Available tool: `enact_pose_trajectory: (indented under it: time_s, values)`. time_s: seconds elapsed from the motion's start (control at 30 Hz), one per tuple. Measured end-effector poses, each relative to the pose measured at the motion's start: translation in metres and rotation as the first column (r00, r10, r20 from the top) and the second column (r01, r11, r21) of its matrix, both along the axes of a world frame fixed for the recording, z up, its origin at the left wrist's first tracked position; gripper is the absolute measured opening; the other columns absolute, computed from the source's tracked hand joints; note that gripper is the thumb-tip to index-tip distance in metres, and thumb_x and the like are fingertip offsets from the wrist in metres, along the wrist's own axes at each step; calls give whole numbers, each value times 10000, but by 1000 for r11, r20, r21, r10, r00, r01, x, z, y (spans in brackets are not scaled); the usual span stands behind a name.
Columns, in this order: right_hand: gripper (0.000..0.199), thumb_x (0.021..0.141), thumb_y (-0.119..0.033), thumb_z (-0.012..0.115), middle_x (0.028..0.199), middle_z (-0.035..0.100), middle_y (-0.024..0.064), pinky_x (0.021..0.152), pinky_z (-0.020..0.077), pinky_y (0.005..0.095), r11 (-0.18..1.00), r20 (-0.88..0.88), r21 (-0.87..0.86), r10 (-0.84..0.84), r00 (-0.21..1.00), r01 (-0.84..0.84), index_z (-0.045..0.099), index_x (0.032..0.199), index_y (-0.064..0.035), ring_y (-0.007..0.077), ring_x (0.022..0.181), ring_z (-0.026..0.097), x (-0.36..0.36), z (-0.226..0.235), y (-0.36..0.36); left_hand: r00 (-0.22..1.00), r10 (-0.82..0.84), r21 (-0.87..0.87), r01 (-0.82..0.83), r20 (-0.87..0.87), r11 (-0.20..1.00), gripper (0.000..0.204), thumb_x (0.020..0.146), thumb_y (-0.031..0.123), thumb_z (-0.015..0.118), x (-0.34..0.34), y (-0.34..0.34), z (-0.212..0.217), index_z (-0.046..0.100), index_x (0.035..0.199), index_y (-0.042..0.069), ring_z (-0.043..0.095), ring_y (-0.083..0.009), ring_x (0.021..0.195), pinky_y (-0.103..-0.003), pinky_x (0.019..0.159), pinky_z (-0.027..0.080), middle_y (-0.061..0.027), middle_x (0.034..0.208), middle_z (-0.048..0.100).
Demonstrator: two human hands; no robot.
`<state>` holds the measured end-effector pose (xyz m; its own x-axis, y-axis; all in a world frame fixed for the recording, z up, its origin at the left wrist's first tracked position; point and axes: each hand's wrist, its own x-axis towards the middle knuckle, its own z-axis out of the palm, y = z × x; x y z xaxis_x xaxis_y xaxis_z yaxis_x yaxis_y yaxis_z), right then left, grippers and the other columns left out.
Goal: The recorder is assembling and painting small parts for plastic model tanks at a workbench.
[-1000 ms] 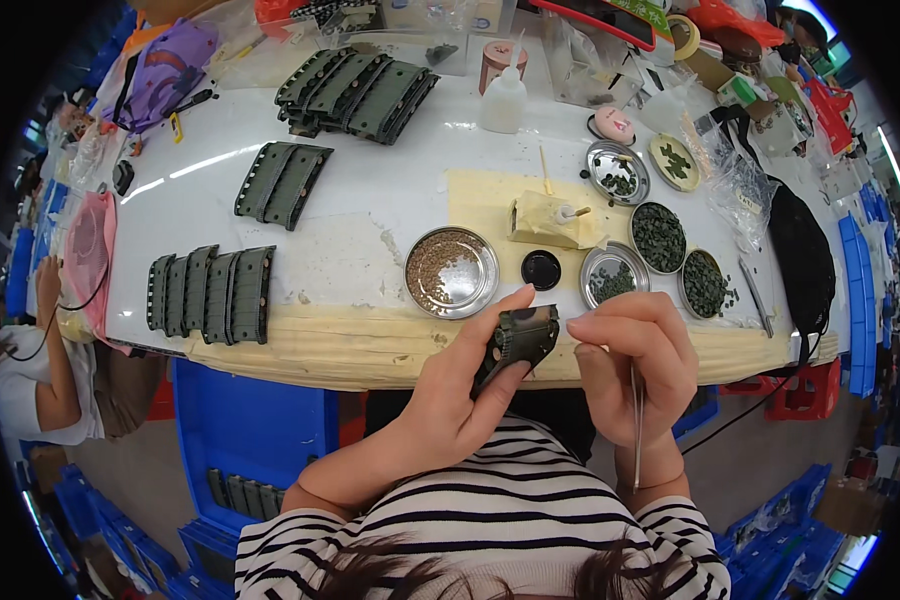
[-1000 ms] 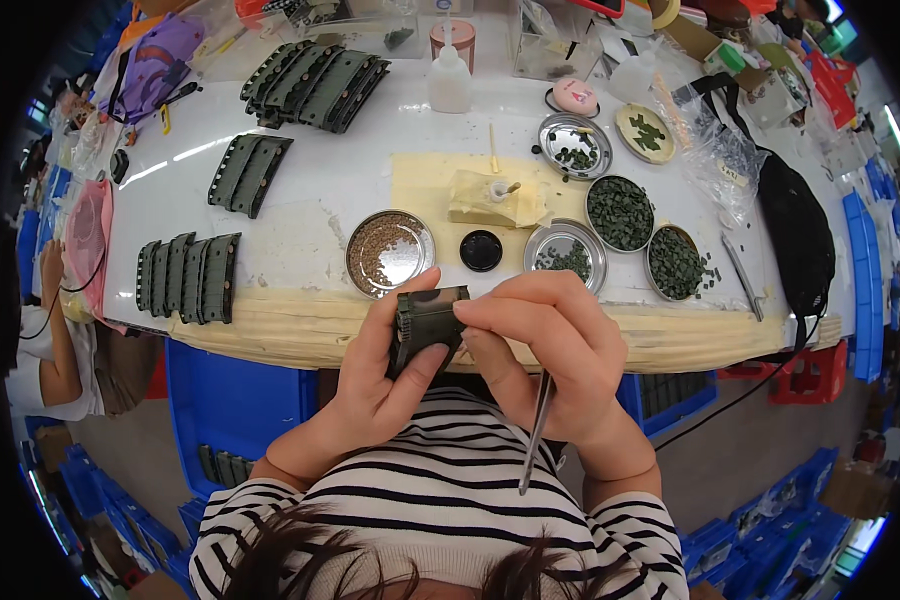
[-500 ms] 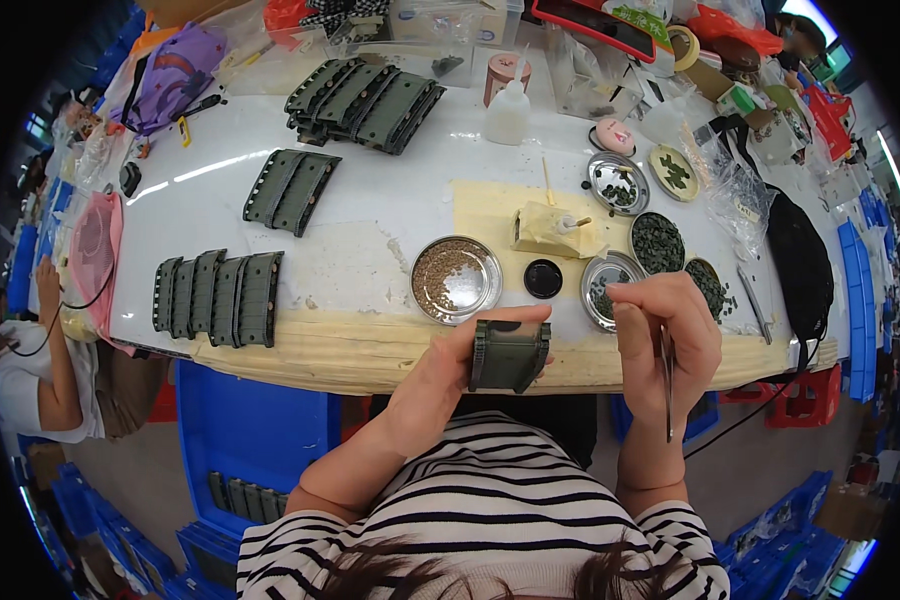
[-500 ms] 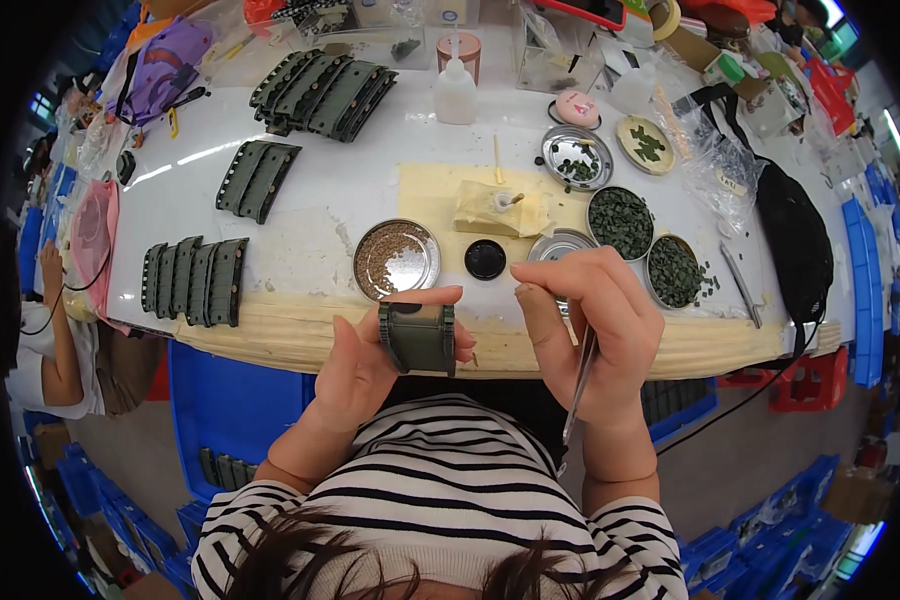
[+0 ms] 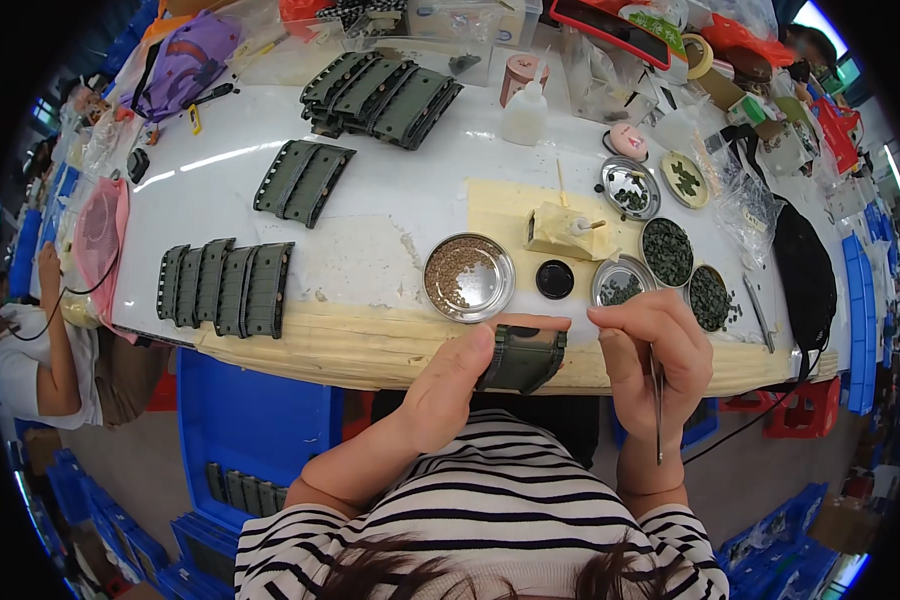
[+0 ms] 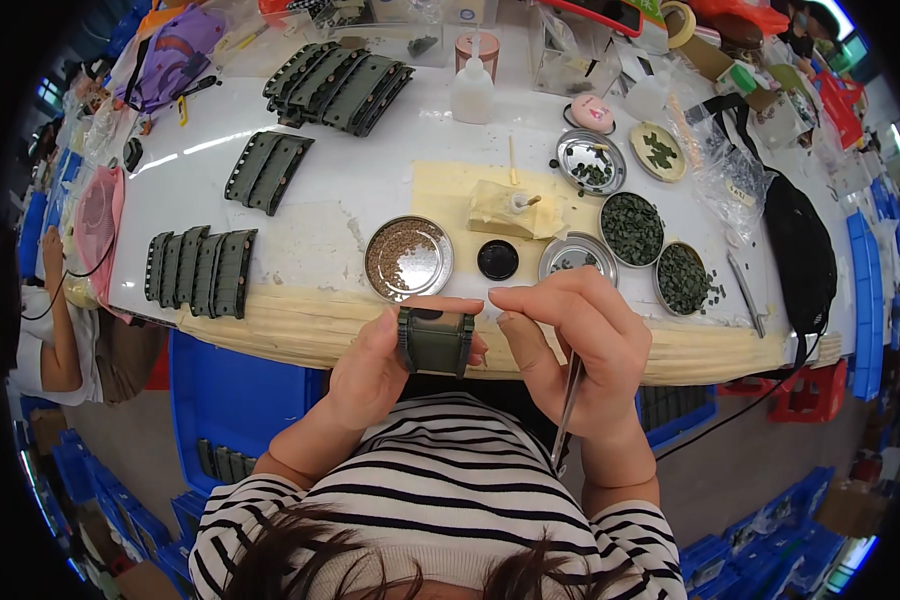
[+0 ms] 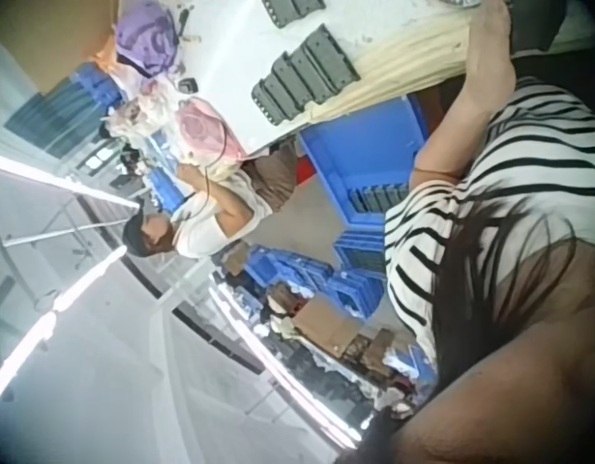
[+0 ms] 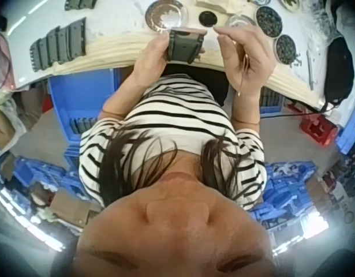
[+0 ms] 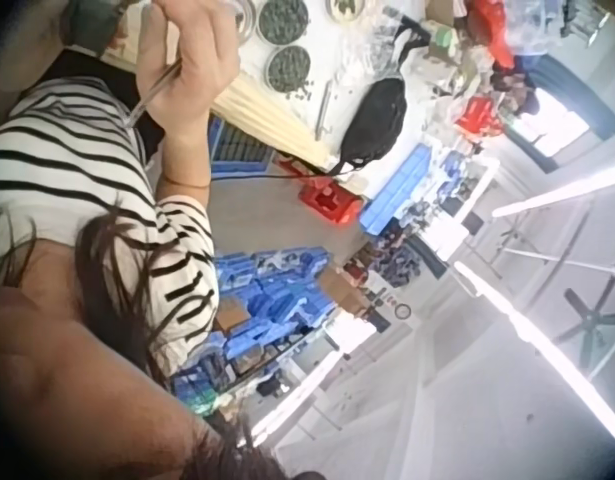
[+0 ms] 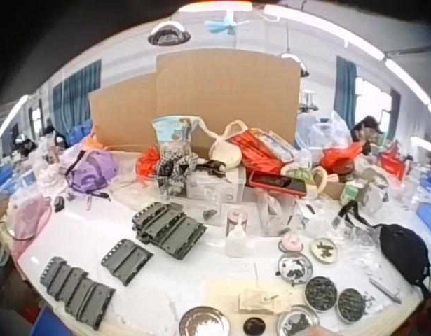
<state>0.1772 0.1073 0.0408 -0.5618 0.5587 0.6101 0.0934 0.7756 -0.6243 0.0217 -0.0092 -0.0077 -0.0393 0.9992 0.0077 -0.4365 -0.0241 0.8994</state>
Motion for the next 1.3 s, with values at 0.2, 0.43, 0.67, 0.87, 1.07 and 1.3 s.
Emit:
enact_pose_trajectory:
  time_s: [0.2, 0.43, 0.67, 0.87, 1.07, 1.3]
  values:
    - [293, 660, -55, 788, 720, 548, 20, 535, 405, 273, 989, 98, 110, 85, 991, -96, 733, 947, -71, 161, 594, 506, -5, 7, -13, 1000, 17, 13, -17, -2, 1000, 634, 1008, 433, 242, 1, -1, 10, 466, 1301, -83, 579, -226, 1109, -354, 1003, 420, -179, 1207, 591]
    - [291, 665, -40, 785, 709, 531, 22, 523, 394, 262, 993, 63, 111, 42, 997, -49, 733, 950, -67, 155, 601, 499, -3, 9, -11, 999, 33, 3, -32, -24, 999, 629, 1012, 425, 230, 1, -2, 7, 457, 1303, -84, 577, -238, 1104, -375, 1015, 409, -185, 1171, 602]
    - [211, 754, 29, 719, 706, 509, 25, 508, 341, 227, 975, 26, -9, -220, 975, 220, 719, 953, -43, 115, 587, 460, -2, 4, 15, 978, 0, -24, 5, 210, 1000, 706, 1012, 513, 152, -1, -1, -1, 425, 1344, -48, 612, -246, 1010, -369, 953, 454, -181, 1093, 622]
    - [157, 805, -32, 706, 735, 550, 71, 533, 409, 277, 968, 133, 16, -251, 959, 251, 689, 960, -15, 158, 602, 536, -11, -11, 51, 814, 39, -92, 19, 580, 996, 696, 1010, 528, 124, -3, 12, -1, 479, 1256, -18, 624, -308, 851, -449, 819, 503, -201, 964, 616]
    - [165, 798, -63, 712, 697, 508, 33, 525, 352, 236, 978, 150, -6, -205, 967, 209, 698, 959, -25, 108, 601, 464, -20, -20, 61, 666, -17, -79, 115, 746, 990, 616, 1026, 466, 131, -7, 26, -1, 520, 1176, 12, 607, -321, 740, -481, 705, 528, -198, 859, 594]
    - [139, 780, -23, 723, 744, 561, 51, 532, 411, 265, 976, 85, 36, -215, 973, 213, 681, 912, -23, 139, 593, 534, -20, -17, 60, 591, -49, -71, 177, 805, 982, 580, 1027, 452, 147, -5, 32, -4, 528, 1152, 33, 591, -305, 686, -463, 661, 535, -176, 812, 579]
